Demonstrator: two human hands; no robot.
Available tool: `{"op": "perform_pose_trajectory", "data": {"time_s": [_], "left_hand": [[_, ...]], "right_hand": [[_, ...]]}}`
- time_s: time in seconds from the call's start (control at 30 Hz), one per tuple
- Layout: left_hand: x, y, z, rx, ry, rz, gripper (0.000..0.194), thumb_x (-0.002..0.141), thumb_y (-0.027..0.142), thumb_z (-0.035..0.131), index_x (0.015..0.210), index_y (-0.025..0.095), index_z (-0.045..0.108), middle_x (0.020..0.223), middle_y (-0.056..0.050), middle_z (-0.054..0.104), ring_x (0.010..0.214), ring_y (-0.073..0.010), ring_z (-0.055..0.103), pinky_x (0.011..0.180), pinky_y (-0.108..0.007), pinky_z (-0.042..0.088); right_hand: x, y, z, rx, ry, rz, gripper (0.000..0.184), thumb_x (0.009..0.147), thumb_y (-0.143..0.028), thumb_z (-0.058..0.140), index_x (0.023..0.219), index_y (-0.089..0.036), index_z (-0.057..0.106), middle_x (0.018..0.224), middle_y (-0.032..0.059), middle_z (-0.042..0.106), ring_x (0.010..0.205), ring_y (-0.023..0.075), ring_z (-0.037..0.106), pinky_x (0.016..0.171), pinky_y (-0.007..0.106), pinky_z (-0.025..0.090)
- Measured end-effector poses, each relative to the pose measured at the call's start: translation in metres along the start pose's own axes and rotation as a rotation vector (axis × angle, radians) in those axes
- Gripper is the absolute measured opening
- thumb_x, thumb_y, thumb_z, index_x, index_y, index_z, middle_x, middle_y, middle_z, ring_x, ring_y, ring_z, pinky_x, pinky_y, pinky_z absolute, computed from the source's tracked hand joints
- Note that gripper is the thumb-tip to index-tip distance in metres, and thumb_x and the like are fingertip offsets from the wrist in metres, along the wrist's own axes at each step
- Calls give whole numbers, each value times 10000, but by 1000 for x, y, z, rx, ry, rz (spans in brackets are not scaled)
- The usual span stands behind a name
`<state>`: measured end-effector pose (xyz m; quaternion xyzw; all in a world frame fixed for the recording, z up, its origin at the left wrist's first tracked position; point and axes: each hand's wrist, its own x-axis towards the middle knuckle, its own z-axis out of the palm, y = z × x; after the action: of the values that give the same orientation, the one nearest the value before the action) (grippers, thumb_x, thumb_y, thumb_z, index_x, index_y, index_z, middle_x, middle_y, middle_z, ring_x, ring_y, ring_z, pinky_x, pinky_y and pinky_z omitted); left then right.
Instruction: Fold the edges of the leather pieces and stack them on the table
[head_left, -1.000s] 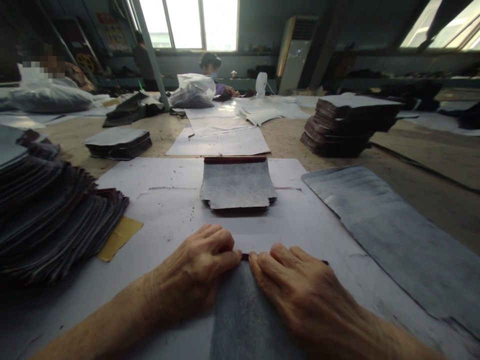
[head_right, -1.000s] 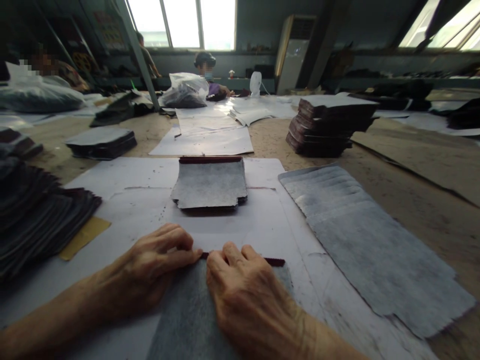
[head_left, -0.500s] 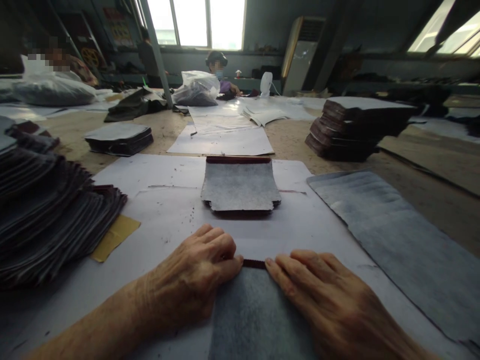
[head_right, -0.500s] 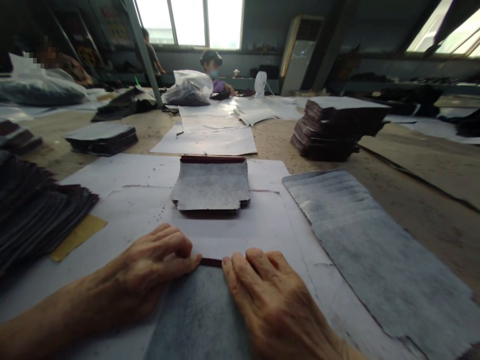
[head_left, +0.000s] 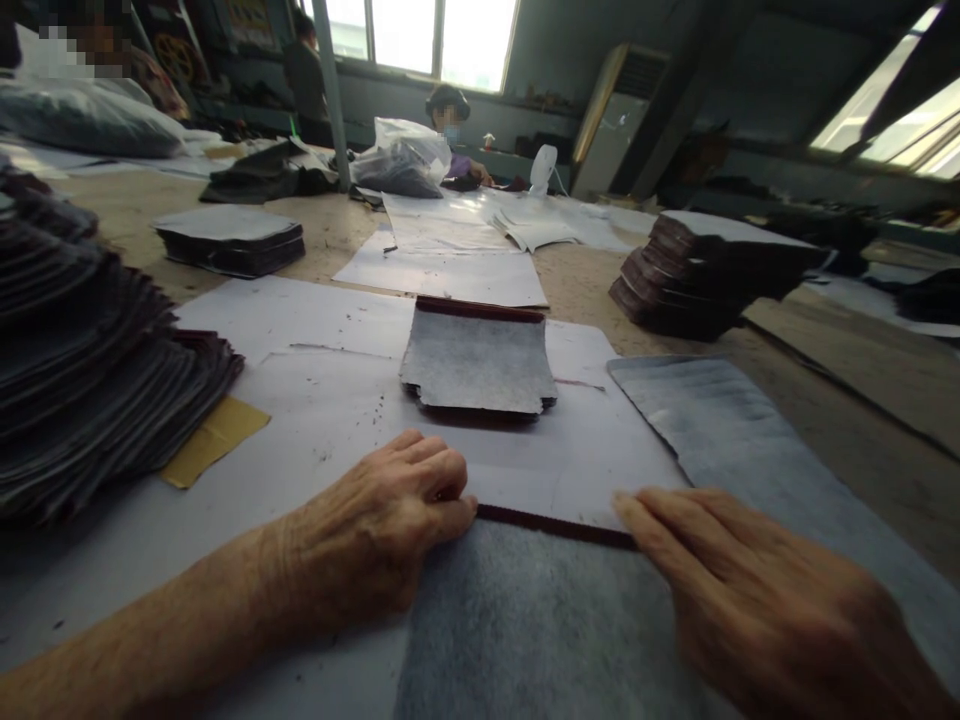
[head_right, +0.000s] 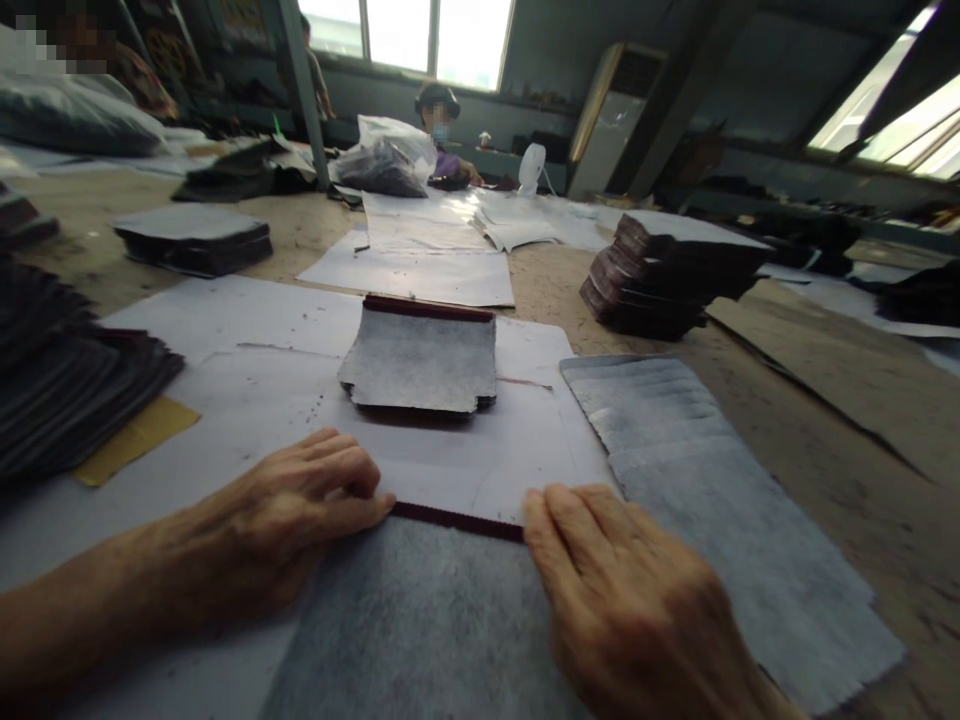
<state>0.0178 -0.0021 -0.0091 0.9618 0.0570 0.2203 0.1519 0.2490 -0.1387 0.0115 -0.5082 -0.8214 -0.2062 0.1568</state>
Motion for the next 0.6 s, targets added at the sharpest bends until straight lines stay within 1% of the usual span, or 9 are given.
{"op": "perform_pose_trajectory", "data": {"time_s": [0.07,0.17,0.23,0.33,0.4,0.43,0.5,0.53,0.6], "left_hand": [[1,0,0,7,4,3,285,716,-22,395,846,114,609,791,-52,497,713,-158,424,680,-322,360],[1,0,0,-13,14,-2,288,721,-6,397,853,123,618,781,-49,497,713,-156,435,680,-313,363],[1,-3,-2,-65,18,-25,287,735,1,394,843,131,627,781,-45,505,726,-149,453,702,-305,377],[0,-12,-9,-246,-13,-95,285,793,20,403,874,149,643,810,-31,540,742,-117,498,707,-252,412],[0,-18,-17,-355,15,-145,283,812,32,421,926,155,648,820,-24,563,728,-95,524,664,-210,425],[-1,-19,-21,-380,50,-169,279,811,35,434,942,154,650,818,-22,571,723,-91,533,648,-199,427],[-3,-15,-26,-376,106,-209,256,800,45,473,939,155,658,807,-20,578,720,-93,541,645,-200,429],[-5,-11,-28,-351,103,-227,238,794,57,497,931,159,662,807,-19,578,720,-96,539,649,-205,429],[-11,1,-27,-262,47,-243,222,791,77,508,925,163,662,796,-22,566,700,-105,523,642,-226,420]], "right_hand": [[26,-16,8,96,-9,-67,336,799,-7,319,1000,-60,582,937,142,575,809,246,540,660,377,487],[49,-37,28,312,-25,-6,323,816,-22,300,871,-58,616,786,118,543,700,214,497,579,344,478],[51,-43,40,356,8,-1,335,818,-14,287,830,-46,619,751,117,520,679,210,468,568,344,464],[46,-43,48,369,62,-43,328,833,-2,292,884,-4,616,775,131,508,703,211,449,602,360,459],[44,-40,48,369,64,-48,333,841,1,289,904,3,616,785,134,502,724,213,444,626,370,459],[44,-39,48,372,59,-48,337,843,3,285,906,2,617,789,134,501,731,214,441,636,374,459],[44,-38,49,391,69,-48,341,845,3,282,911,2,616,790,131,499,735,213,433,641,375,457],[45,-38,49,412,76,-47,338,846,-2,285,919,1,615,793,130,498,734,211,430,639,371,456],[45,-37,50,448,76,-35,341,845,-12,288,965,-5,607,819,132,501,738,209,428,636,362,456]]}}
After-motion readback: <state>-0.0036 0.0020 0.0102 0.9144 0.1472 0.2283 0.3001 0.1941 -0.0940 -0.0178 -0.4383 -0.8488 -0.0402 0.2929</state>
